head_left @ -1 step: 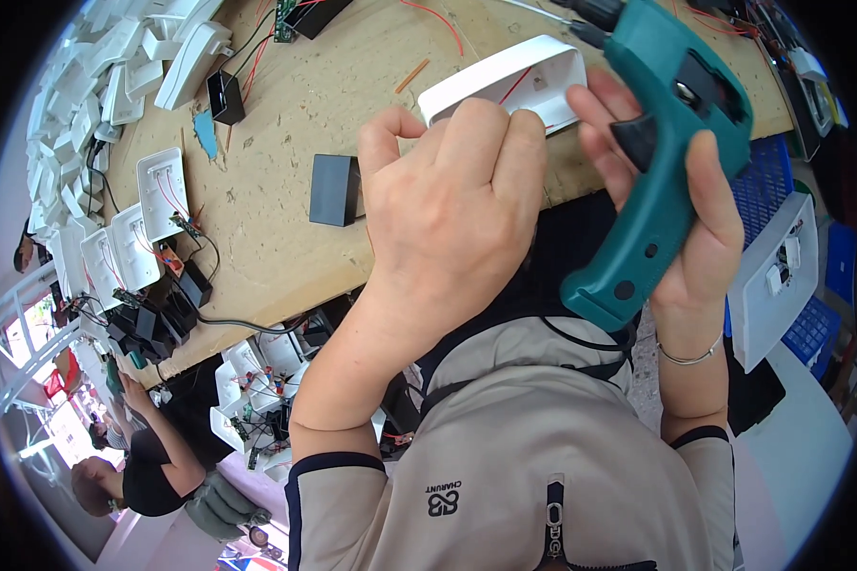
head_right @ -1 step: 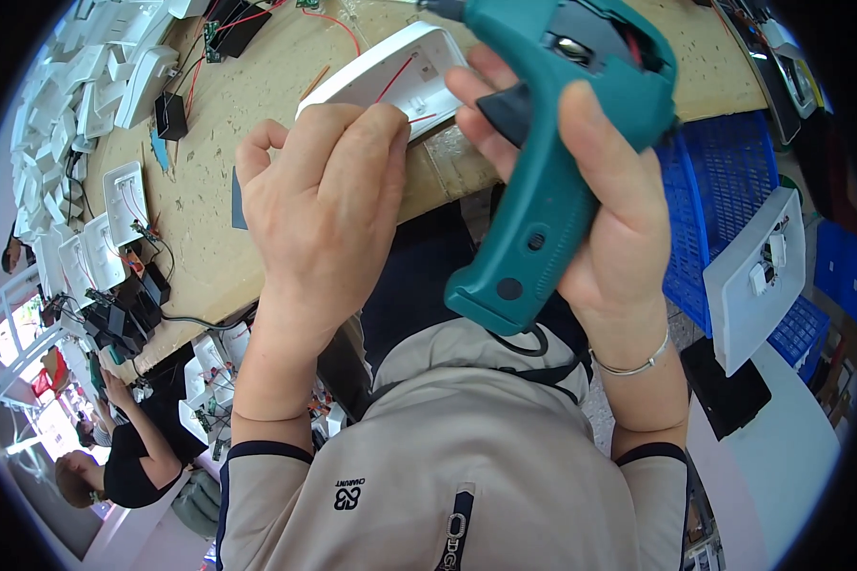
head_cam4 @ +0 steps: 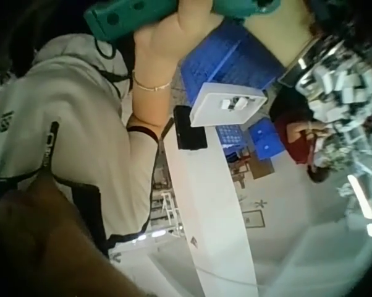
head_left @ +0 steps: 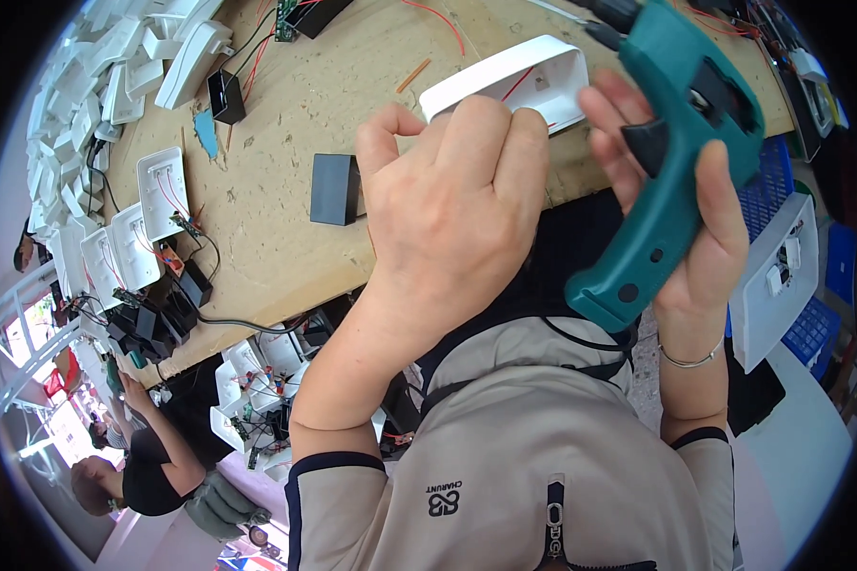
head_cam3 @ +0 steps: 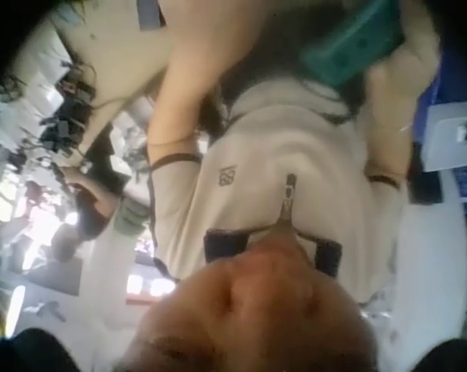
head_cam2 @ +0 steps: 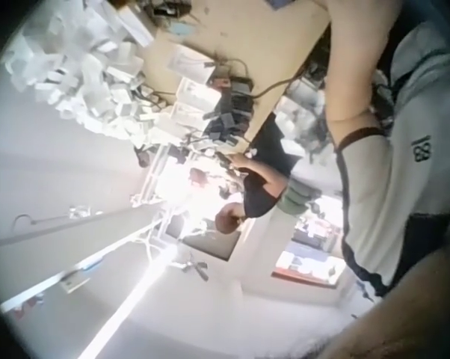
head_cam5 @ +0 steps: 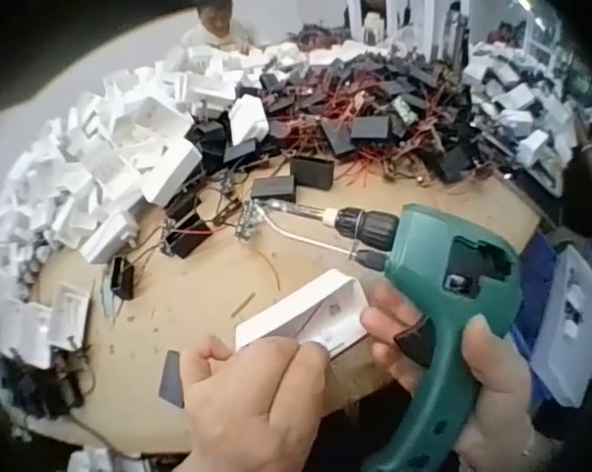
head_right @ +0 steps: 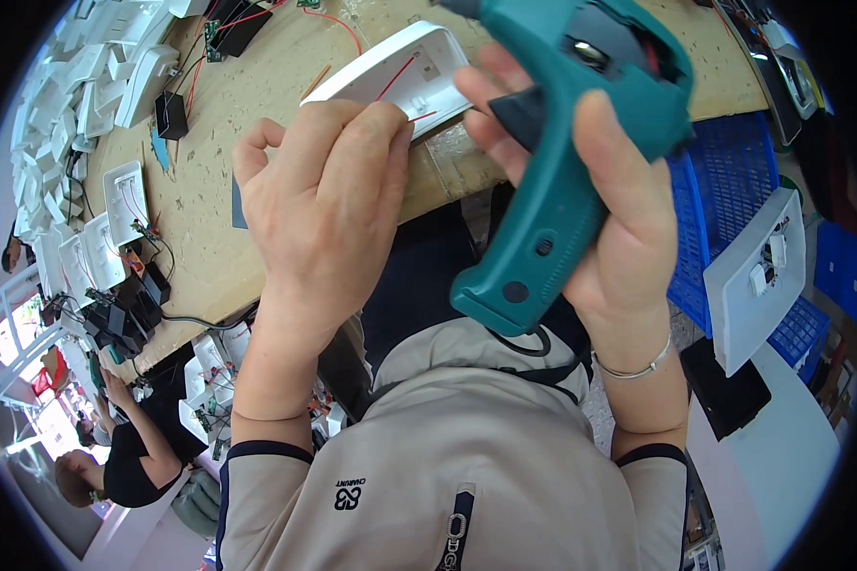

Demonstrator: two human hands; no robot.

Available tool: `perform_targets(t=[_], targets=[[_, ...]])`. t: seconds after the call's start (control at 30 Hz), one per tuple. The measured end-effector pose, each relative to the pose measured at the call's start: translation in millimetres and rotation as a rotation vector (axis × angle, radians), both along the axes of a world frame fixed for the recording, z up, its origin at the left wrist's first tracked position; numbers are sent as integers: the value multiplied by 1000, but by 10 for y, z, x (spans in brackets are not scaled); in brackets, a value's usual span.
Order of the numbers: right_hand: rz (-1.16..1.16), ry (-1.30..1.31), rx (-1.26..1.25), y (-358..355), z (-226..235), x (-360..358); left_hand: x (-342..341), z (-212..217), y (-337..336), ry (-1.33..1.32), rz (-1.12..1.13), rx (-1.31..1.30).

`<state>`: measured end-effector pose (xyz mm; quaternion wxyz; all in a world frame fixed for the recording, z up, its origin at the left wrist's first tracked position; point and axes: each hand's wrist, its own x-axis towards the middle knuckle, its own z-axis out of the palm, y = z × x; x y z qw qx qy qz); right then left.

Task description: Soldering wires and electronic components inside small plastic enclosures using a handheld soldering gun.

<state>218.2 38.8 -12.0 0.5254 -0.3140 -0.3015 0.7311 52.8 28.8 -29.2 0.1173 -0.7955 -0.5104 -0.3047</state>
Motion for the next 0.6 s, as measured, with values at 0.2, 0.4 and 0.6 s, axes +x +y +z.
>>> perform_targets(t=[0.2, 0.4, 0.6], targets=[[-33, -101, 132, -263, -9, 355, 12, -11, 16, -23, 113, 105], [-56, -464, 241, -726, 37, 801, 37, -96, 65, -171, 160, 118], [-131, -772, 134, -957, 201, 759, 84, -97, 110, -227, 147, 62]])
